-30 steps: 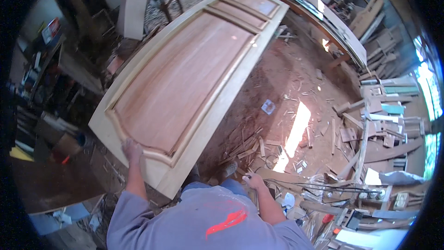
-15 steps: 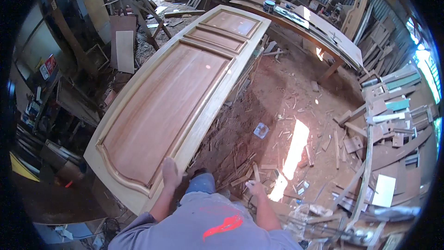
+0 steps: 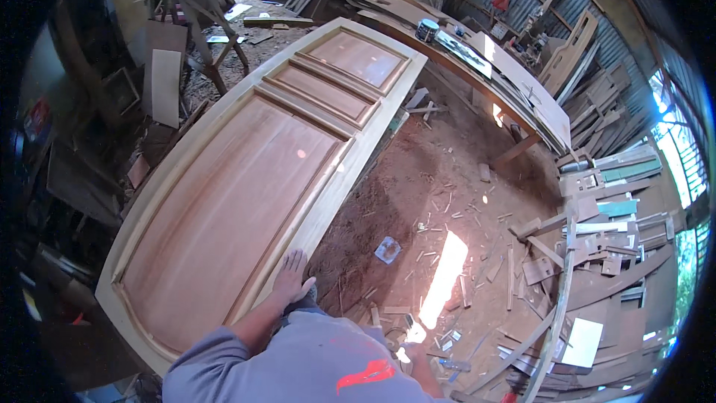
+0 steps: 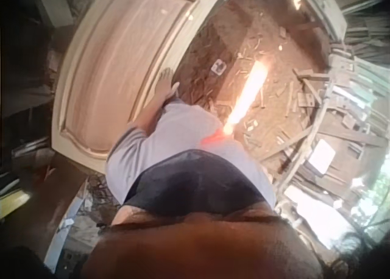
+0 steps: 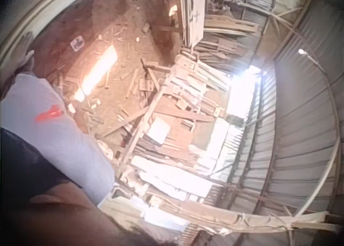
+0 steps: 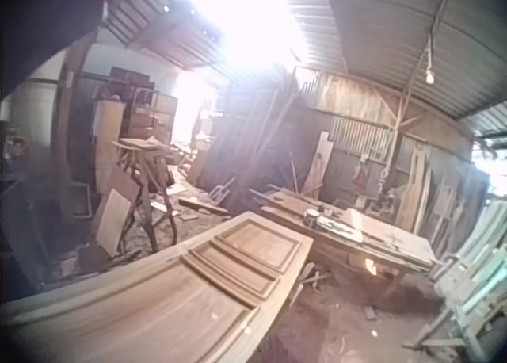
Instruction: The person sands the surface of a wooden door using a sanding block, then applies a yellow substance to a small board using a putty knife and spreads it.
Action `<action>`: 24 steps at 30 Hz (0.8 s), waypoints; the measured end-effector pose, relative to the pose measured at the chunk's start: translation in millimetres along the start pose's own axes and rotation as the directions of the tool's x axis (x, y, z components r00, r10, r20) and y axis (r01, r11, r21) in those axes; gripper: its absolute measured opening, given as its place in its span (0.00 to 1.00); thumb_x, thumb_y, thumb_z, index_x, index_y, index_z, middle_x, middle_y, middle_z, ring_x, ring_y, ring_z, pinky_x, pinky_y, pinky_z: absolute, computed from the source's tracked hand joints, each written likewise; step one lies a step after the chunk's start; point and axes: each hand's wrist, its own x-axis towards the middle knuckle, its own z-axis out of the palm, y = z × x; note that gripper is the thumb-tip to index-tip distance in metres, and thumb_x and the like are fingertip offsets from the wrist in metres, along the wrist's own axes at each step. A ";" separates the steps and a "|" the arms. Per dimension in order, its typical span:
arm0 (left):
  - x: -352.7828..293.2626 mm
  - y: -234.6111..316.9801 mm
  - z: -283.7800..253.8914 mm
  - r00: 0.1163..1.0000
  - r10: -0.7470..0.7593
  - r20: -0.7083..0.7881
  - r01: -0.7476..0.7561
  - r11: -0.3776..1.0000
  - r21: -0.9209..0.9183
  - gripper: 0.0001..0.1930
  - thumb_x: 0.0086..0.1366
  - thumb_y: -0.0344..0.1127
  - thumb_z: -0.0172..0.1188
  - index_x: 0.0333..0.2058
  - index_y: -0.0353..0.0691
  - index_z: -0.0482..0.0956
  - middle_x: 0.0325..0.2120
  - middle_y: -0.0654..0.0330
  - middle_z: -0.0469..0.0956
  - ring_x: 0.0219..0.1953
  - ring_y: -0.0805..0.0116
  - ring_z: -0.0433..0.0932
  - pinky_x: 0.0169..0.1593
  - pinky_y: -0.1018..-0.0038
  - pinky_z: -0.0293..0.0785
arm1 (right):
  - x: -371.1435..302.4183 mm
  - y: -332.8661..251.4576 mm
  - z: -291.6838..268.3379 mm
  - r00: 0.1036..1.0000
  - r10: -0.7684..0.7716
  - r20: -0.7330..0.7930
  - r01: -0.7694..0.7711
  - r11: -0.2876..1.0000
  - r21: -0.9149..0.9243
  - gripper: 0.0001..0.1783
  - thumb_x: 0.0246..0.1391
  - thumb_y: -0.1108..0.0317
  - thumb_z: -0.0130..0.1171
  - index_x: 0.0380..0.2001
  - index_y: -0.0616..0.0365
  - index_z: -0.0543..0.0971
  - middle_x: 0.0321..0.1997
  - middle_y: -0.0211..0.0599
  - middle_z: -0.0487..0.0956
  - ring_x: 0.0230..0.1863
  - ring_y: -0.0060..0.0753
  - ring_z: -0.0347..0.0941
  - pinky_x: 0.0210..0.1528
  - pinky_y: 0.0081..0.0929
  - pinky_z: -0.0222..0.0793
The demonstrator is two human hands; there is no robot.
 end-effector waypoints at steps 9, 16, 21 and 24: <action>206.7 19.5 3.2 0.992 0.124 0.015 -0.125 0.987 0.101 0.48 0.72 0.63 0.48 0.76 0.29 0.49 0.78 0.43 0.48 0.80 0.49 0.44 0.81 0.54 0.37 | 93.4 -12.6 -86.8 0.986 0.129 -0.109 -0.117 0.987 0.108 0.28 0.64 0.45 0.59 0.53 0.55 0.86 0.53 0.47 0.86 0.55 0.48 0.83 0.58 0.38 0.75; 348.4 74.0 15.8 0.992 0.123 -0.020 -0.121 0.989 0.081 0.51 0.70 0.65 0.50 0.75 0.27 0.47 0.77 0.39 0.48 0.80 0.46 0.43 0.81 0.52 0.38 | 225.7 34.2 -152.8 0.998 -0.034 0.058 0.035 0.999 -0.017 0.22 0.70 0.52 0.51 0.55 0.52 0.84 0.57 0.46 0.84 0.55 0.46 0.82 0.56 0.42 0.76; 448.9 116.4 26.6 0.996 0.065 -0.068 -0.055 0.989 0.136 0.55 0.67 0.66 0.55 0.75 0.26 0.47 0.77 0.38 0.48 0.80 0.44 0.42 0.81 0.51 0.37 | 316.8 35.2 -297.9 0.984 0.155 0.084 -0.174 0.929 0.326 0.19 0.66 0.53 0.57 0.52 0.50 0.84 0.57 0.44 0.84 0.54 0.45 0.83 0.52 0.43 0.77; 501.4 142.6 39.7 0.994 -0.039 -0.099 0.045 0.997 0.056 0.56 0.65 0.65 0.59 0.75 0.25 0.48 0.76 0.37 0.49 0.80 0.42 0.43 0.80 0.50 0.37 | 416.6 129.3 -385.4 0.764 -0.531 -0.366 0.351 0.819 -0.454 0.20 0.67 0.48 0.56 0.53 0.45 0.85 0.53 0.36 0.87 0.50 0.34 0.85 0.50 0.33 0.80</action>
